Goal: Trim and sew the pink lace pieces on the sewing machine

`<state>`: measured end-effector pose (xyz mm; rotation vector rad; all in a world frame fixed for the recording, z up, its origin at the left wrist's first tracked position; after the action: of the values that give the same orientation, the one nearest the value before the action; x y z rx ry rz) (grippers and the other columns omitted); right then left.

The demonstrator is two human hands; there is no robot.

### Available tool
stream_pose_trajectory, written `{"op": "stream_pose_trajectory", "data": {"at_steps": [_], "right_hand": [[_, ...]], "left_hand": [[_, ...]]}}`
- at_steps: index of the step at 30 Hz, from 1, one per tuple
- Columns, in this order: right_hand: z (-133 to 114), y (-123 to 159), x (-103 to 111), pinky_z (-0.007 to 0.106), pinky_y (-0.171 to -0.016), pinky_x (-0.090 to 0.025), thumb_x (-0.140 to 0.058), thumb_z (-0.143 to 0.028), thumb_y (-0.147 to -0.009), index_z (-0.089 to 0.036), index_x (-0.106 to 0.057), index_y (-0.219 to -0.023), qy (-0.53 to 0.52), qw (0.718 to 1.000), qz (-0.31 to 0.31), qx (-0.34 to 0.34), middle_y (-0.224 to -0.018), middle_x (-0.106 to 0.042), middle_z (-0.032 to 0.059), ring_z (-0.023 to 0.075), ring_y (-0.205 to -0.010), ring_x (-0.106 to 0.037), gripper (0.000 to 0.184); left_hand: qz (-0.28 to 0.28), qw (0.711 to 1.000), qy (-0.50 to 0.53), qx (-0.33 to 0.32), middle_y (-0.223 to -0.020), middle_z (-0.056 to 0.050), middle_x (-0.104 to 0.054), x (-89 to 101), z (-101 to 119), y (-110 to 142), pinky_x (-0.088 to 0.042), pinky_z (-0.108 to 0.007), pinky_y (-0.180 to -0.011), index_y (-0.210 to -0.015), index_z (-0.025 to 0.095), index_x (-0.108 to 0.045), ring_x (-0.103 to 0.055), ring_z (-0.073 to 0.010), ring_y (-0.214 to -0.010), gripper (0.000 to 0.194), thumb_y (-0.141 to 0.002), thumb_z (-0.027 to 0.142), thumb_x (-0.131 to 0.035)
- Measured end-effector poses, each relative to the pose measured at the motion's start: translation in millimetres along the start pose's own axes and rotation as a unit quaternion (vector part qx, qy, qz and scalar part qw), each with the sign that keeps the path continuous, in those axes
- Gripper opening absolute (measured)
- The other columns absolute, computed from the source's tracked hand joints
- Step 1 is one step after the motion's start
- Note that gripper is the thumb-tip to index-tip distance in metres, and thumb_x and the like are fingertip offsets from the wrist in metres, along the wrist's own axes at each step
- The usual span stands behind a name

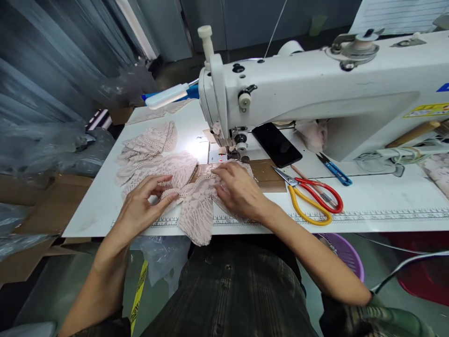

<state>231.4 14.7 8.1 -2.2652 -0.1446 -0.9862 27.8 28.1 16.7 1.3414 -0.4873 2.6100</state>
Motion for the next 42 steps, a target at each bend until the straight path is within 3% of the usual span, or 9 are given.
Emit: {"op": "stream_pose_trajectory", "data": {"at_steps": [3, 8, 12, 15, 21, 25, 29, 35, 42], "right_hand": [[15.3, 5.7, 19.7, 0.045, -0.091, -0.052, -0.053, -0.017, -0.091, -0.021, -0.063, -0.112, 0.003, 0.998, 0.044, -0.037, -0.108, -0.066, 0.0114, 0.0261, -0.104, -0.061, 0.023], [15.9, 8.4, 23.4, 0.043, -0.090, -0.053, -0.053, -0.013, -0.088, -0.021, -0.065, -0.105, -0.005, 0.998, 0.055, -0.043, -0.105, -0.067, 0.0100, 0.0255, -0.102, -0.063, 0.023], [17.2, 9.9, 22.3, 0.044, -0.089, -0.054, -0.053, -0.013, -0.088, -0.022, -0.065, -0.105, -0.005, 0.997, 0.053, -0.048, -0.102, -0.067, 0.0095, 0.0253, -0.100, -0.063, 0.023], [19.2, 7.9, 17.6, 0.043, -0.088, -0.054, -0.053, -0.015, -0.088, -0.022, -0.066, -0.104, -0.007, 0.998, 0.039, -0.051, -0.102, -0.067, 0.0097, 0.0251, -0.100, -0.062, 0.022], [17.4, 4.3, -8.4, 0.048, -0.089, -0.054, -0.051, -0.017, -0.091, -0.016, -0.065, -0.111, -0.001, 0.999, -0.017, -0.050, -0.104, -0.067, 0.0143, 0.0280, -0.101, -0.062, 0.024], [14.9, 6.9, -18.9, 0.049, -0.092, -0.054, -0.049, -0.014, -0.092, -0.017, -0.062, -0.121, -0.030, 0.999, -0.021, -0.025, -0.110, -0.068, 0.0131, 0.0268, -0.105, -0.062, 0.032], [20.7, 7.0, -18.0, 0.046, -0.094, -0.055, -0.047, -0.015, -0.094, -0.019, -0.062, -0.122, -0.050, 0.998, -0.024, -0.009, -0.119, -0.066, 0.0126, 0.0246, -0.111, -0.062, 0.032], [25.1, 10.6, 32.5, 0.041, -0.090, -0.056, -0.047, -0.015, -0.095, -0.021, -0.064, -0.115, 0.018, 0.987, 0.135, -0.090, -0.106, -0.067, 0.0118, 0.0235, -0.103, -0.065, 0.027], [-8.3, 9.8, 14.5, 0.031, -0.069, -0.055, -0.053, -0.018, -0.093, -0.020, -0.067, -0.102, -0.011, 0.997, 0.062, -0.053, -0.092, -0.067, 0.0079, 0.0188, -0.081, -0.065, 0.017]], "left_hand": [[-0.043, 0.996, -0.057, -0.062, -0.124, -0.009, -0.059, -5.7, 21.6, -14.9, -0.050, -0.036, -0.091, -0.118, 0.021, -0.062, -0.060, -0.0252, -0.113, 0.033, -0.095, 0.044, -0.055], [-0.162, 0.978, -0.091, -0.089, -0.101, -0.009, -0.060, -60.3, 44.2, -49.2, -0.049, -0.035, -0.074, -0.103, 0.016, -0.062, -0.060, -0.0224, -0.088, 0.036, -0.100, 0.045, -0.042], [-0.187, 0.970, -0.103, -0.116, -0.090, -0.006, -0.055, -81.8, 46.5, -65.4, -0.043, -0.031, -0.065, -0.087, 0.017, -0.058, -0.055, -0.0200, -0.078, 0.028, -0.094, 0.043, -0.050], [-0.198, 0.972, -0.016, -0.126, -0.085, -0.002, -0.055, -80.9, 48.8, -66.0, -0.040, -0.028, -0.064, -0.078, 0.018, -0.054, -0.054, -0.0158, -0.073, 0.021, -0.089, 0.037, -0.056], [-0.198, 0.965, 0.170, -0.015, -0.062, 0.006, -0.046, -74.4, 33.1, -64.7, -0.030, -0.021, -0.051, -0.078, 0.019, -0.052, -0.040, -0.0087, -0.054, 0.019, -0.082, 0.033, -0.064], [-0.269, 0.909, 0.319, -0.007, -0.060, 0.006, -0.049, -82.9, 39.4, -57.8, -0.031, -0.021, -0.049, -0.103, 0.019, -0.064, -0.040, -0.0079, -0.052, 0.024, -0.084, 0.032, -0.064], [-0.342, 0.857, 0.383, 0.053, -0.057, 0.003, -0.052, -97.6, 45.1, -44.0, -0.027, -0.019, -0.040, -0.101, 0.016, -0.074, -0.036, -0.0058, -0.046, 0.033, -0.077, 0.038, -0.074], [-0.235, 0.888, 0.383, 0.094, -0.054, 0.005, -0.050, -94.3, 40.7, -44.8, -0.033, -0.017, -0.039, -0.109, 0.014, -0.073, -0.041, -0.0059, -0.045, 0.042, -0.074, 0.036, -0.079], [-0.117, 0.965, 0.233, -0.014, -0.068, 0.001, -0.071, -79.6, 43.6, -47.4, -0.057, -0.025, -0.068, -0.112, 0.015, -0.070, -0.068, -0.0143, -0.067, 0.033, -0.081, 0.029, -0.070]]}}
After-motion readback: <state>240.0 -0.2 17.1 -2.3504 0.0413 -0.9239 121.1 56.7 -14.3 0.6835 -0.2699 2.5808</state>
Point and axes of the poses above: each hand's wrist, its own y-axis away from the middle knuckle, its own x-axis out of the back of the hand, z = x × y, the point moved 9 cm from there along -y, towards the middle knuckle
